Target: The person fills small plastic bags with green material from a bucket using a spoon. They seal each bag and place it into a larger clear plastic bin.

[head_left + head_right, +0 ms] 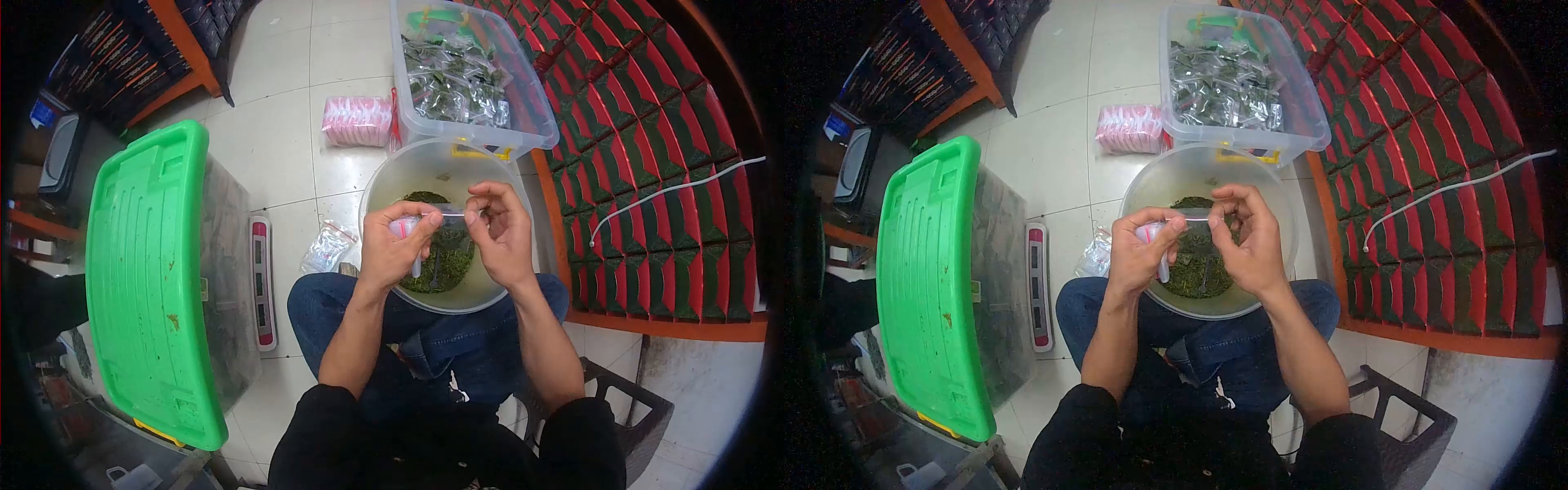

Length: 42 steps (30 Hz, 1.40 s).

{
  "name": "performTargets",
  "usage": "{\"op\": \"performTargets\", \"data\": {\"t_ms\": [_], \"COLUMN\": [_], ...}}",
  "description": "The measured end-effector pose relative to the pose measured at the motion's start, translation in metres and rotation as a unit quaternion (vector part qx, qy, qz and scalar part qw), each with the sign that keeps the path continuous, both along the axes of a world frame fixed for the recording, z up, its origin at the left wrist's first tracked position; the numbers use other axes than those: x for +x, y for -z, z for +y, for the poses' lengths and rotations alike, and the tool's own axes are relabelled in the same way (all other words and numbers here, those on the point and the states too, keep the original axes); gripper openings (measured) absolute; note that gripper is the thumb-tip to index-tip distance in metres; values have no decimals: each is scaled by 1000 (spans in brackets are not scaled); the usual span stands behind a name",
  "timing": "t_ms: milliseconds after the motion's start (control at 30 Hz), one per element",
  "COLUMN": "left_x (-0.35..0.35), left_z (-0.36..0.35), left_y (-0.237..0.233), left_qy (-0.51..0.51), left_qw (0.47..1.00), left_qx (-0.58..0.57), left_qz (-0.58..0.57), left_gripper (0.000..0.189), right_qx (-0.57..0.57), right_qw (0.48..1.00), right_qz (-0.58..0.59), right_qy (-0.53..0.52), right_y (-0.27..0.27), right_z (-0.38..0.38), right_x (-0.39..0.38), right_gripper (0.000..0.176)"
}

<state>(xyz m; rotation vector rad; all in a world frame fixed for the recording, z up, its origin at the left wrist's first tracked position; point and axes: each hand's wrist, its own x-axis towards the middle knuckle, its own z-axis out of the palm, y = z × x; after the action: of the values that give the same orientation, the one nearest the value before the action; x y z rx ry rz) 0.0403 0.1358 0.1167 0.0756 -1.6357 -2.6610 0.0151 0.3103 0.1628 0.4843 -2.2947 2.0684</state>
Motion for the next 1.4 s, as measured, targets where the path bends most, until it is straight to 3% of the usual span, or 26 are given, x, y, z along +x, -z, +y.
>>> {"op": "performTargets", "data": {"t_ms": [367, 433, 567, 633, 667, 700, 733, 800, 867, 900, 967, 1000, 1067, 1100, 1167, 1233, 1267, 1300, 1367, 1400], "left_x": [2, 3, 0, -2, -3, -3, -2, -2, -3, -5, -4, -3, -1, -3, -4, -1, -2, -2, 0, 1], "left_z": [5, 4, 6, -1, -4, -5, -5, -5, -4, -3, -3, -2, -2, -2, 1, 1, 7, 4, -5, 1], "left_y": [-2, -10, 3, 7, 7, 4, 1, -9, -7, 5, 11, 8, 10, 11, 13, 3, 0, 2, 9, -3], "left_qy": [-21, 23, 1, 51, 46, 87, 130, 175, 218, 197, 171, 177, 185, 162, 140, 95, 3, 4, 99, 35], "left_qw": [999, 999, 1000, 999, 999, 996, 990, 984, 974, 980, 984, 983, 981, 979, 970, 970, 985, 985, 980, 982], "left_qx": [30, -15, -23, -13, -14, -19, -24, -28, -37, -28, -22, -35, -50, -111, -168, -210, -126, -126, -157, -161], "left_qz": [11, -31, -15, -13, -13, 14, 39, -8, -50, -4, 41, 27, 11, 58, 110, 71, 117, 118, 69, 88], "left_gripper": [16, 16, 15, 31, 31, 47, 64, 75, 86, 85, 83, 83, 84, 83, 83, 88, 64, 64, 29, 10], "right_qx": [-27, -27, -15, 148, 137, 126, 128, -117, 195, 194, 268, 267, 223, 222, 14, 33, 49, 49, 172, 173], "right_qw": [999, 998, 996, 979, 983, 976, 976, 974, 974, 974, 939, 939, 952, 952, 1000, 999, 999, 999, 984, 984], "right_qz": [-25, -56, -44, -136, -109, -82, -85, 91, 117, 120, 178, 179, 185, 185, 14, 5, -7, -6, 8, 11], "right_qy": [-11, -23, -71, -42, 56, 155, 155, 174, 9, 8, -123, -126, -103, -100, 9, 10, 10, 11, -37, -36], "right_y": [5, 0, 5, -3, -8, -17, -28, -46, -43, -31, 3, 5, 9, 11, 10, -3, -10, -14, -22, -21], "right_z": [-1, -7, 3, 26, 29, 30, 18, -13, -9, -6, -2, -4, -8, -12, -17, -5, 0, 1, 4, 6], "right_x": [-2, -1, -11, -24, -30, -34, -35, -35, -21, -18, -15, -14, -11, -8, -6, -14, -17, -16, -16, -17], "right_gripper": [40, 41, 45, 40, 33, 27, 27, 13, 16, 16, 33, 33, 16, 16, 10, 9, 7, 7, 6, 6]}}
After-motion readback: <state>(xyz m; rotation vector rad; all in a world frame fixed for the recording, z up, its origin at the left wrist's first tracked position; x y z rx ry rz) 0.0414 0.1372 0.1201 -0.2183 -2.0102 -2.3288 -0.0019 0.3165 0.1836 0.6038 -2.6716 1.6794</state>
